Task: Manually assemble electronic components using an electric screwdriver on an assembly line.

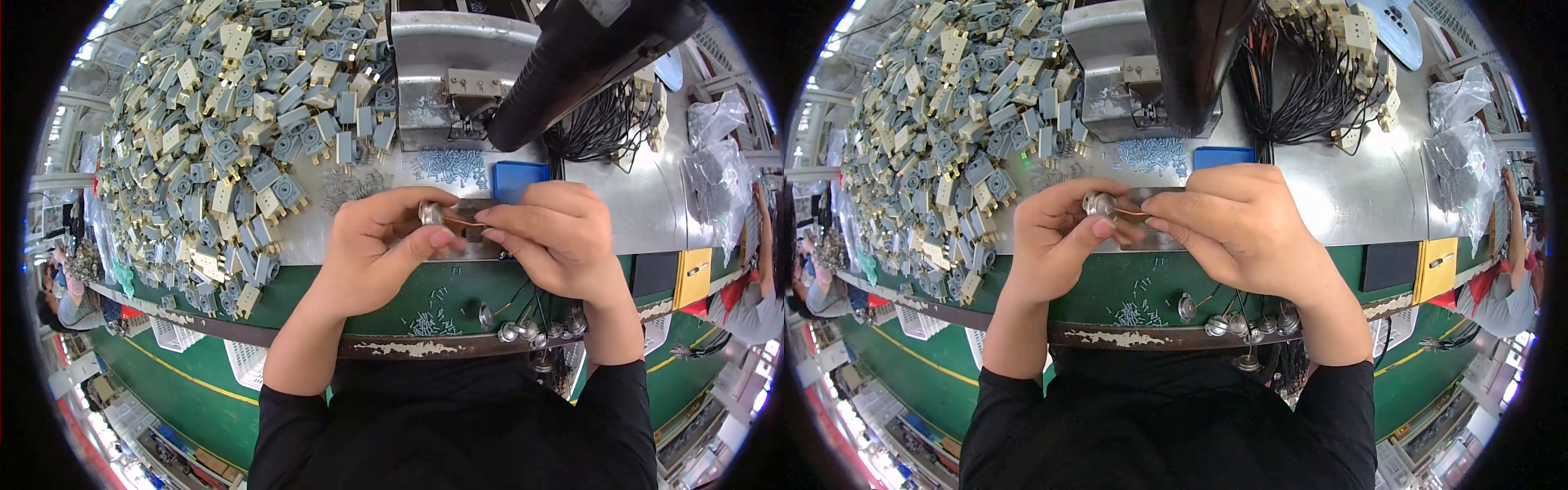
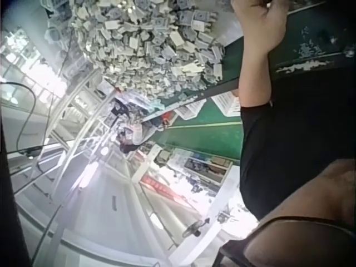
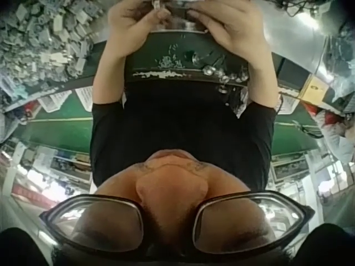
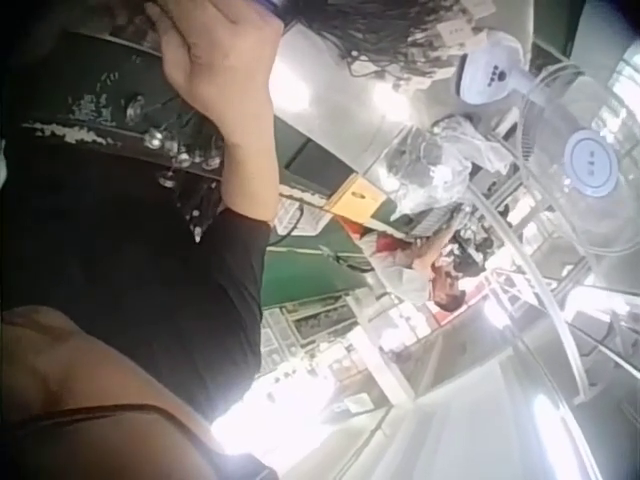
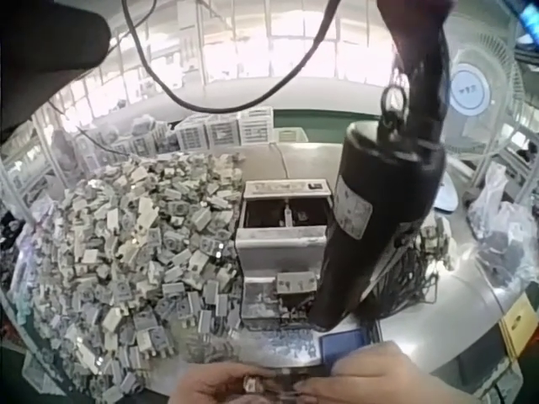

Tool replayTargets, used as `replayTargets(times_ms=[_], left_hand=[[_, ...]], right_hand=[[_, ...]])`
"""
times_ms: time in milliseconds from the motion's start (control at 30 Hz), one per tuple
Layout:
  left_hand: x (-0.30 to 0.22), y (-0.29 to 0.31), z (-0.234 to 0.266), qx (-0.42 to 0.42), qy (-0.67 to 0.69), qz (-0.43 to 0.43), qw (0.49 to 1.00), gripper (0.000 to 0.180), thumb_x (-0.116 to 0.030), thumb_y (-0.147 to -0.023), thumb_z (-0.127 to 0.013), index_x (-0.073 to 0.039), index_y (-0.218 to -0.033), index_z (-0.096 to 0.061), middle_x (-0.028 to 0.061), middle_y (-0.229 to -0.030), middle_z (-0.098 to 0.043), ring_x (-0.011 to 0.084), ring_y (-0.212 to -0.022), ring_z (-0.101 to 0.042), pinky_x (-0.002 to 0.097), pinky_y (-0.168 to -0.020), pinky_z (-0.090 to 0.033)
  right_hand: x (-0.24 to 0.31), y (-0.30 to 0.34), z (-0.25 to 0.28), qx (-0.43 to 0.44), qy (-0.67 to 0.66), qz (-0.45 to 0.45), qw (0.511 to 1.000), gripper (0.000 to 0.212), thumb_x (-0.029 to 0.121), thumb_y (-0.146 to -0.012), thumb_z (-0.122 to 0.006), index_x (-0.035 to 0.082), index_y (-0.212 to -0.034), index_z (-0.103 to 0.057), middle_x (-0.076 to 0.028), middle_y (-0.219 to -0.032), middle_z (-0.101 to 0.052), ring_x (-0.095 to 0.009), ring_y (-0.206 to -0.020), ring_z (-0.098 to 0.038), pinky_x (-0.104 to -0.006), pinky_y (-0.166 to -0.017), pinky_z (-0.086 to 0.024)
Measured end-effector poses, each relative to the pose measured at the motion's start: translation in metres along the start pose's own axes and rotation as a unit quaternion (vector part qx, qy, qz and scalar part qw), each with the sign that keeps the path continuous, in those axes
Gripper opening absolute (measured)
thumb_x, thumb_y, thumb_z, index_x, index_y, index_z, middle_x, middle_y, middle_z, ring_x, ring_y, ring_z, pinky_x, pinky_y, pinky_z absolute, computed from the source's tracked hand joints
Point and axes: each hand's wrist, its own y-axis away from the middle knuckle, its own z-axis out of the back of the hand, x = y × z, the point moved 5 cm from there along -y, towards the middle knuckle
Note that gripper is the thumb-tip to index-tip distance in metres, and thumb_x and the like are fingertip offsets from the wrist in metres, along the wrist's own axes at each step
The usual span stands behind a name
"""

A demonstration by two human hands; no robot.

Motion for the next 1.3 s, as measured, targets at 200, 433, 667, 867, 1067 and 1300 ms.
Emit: replayTargets(times_ms=[200,433,667,867,1067,1300], left_hand=[[0.009,0.001,-0.023,0.182,0.208,0.079,0.958,0.042,-0.02,-0.11,-0.059,0.011,-0.139,-0.056,0.0243,-0.119,-0.072,0.0361,-0.106,-0.076,0.0414,-0.087,-0.064],[0.012,0.004,-0.03,0.193,0.226,0.076,0.952,0.042,-0.018,-0.11,-0.058,0.01,-0.141,-0.055,0.0251,-0.122,-0.072,0.0369,-0.108,-0.076,0.0426,-0.086,-0.065],[0.009,0.0,-0.015,0.135,0.138,0.044,0.98,0.041,-0.009,-0.086,-0.087,0.009,-0.114,-0.063,0.0201,-0.1,-0.076,0.0283,-0.089,-0.079,0.0375,-0.075,-0.065],[0.012,0.001,-0.005,0.083,0.014,-0.033,0.996,0.046,-0.003,-0.065,-0.101,0.0,-0.093,-0.065,0.0101,-0.086,-0.075,0.0173,-0.078,-0.075,0.0289,-0.068,-0.06],[-0.001,0.006,-0.011,-0.055,-0.237,-0.234,0.941,0.041,-0.009,-0.066,-0.102,-0.002,-0.081,-0.065,0.0083,-0.082,-0.074,0.0108,-0.071,-0.068,0.0243,-0.065,-0.052],[-0.016,0.003,-0.01,-0.065,-0.206,-0.26,0.941,0.023,0.0,-0.079,-0.089,-0.002,-0.097,-0.076,0.0082,-0.084,-0.077,0.0161,-0.082,-0.076,0.0293,-0.072,-0.059]], right_hand=[[-0.012,0.002,0.005,0.002,-0.157,-0.036,0.987,0.012,0.007,-0.078,-0.082,0.002,-0.088,-0.08,-0.006,-0.064,-0.063,-0.017,-0.055,-0.055,-0.0309,-0.05,-0.038],[-0.001,0.0,0.01,0.051,-0.158,-0.075,0.983,0.006,0.005,-0.082,-0.079,0.003,-0.086,-0.076,-0.007,-0.071,-0.068,-0.02,-0.058,-0.06,-0.0301,-0.052,-0.043],[0.005,0.001,0.002,0.027,-0.126,-0.073,0.989,0.013,0.006,-0.071,-0.087,0.004,-0.079,-0.077,-0.003,-0.064,-0.066,-0.013,-0.048,-0.054,-0.0283,-0.047,-0.035],[0.009,0.0,-0.006,0.027,-0.118,-0.045,0.992,0.011,0.005,-0.074,-0.087,0.005,-0.081,-0.079,-0.007,-0.065,-0.069,-0.018,-0.052,-0.061,-0.0304,-0.049,-0.04],[0.012,0.005,-0.011,-0.049,0.0,0.025,0.998,0.012,0.003,-0.073,-0.087,0.006,-0.081,-0.078,-0.006,-0.069,-0.071,-0.022,-0.054,-0.063,-0.0323,-0.051,-0.046],[0.014,0.003,-0.003,-0.089,0.014,-0.013,0.996,0.011,0.002,-0.079,-0.084,0.005,-0.088,-0.079,-0.006,-0.074,-0.074,-0.017,-0.054,-0.062,-0.0289,-0.049,-0.045]])
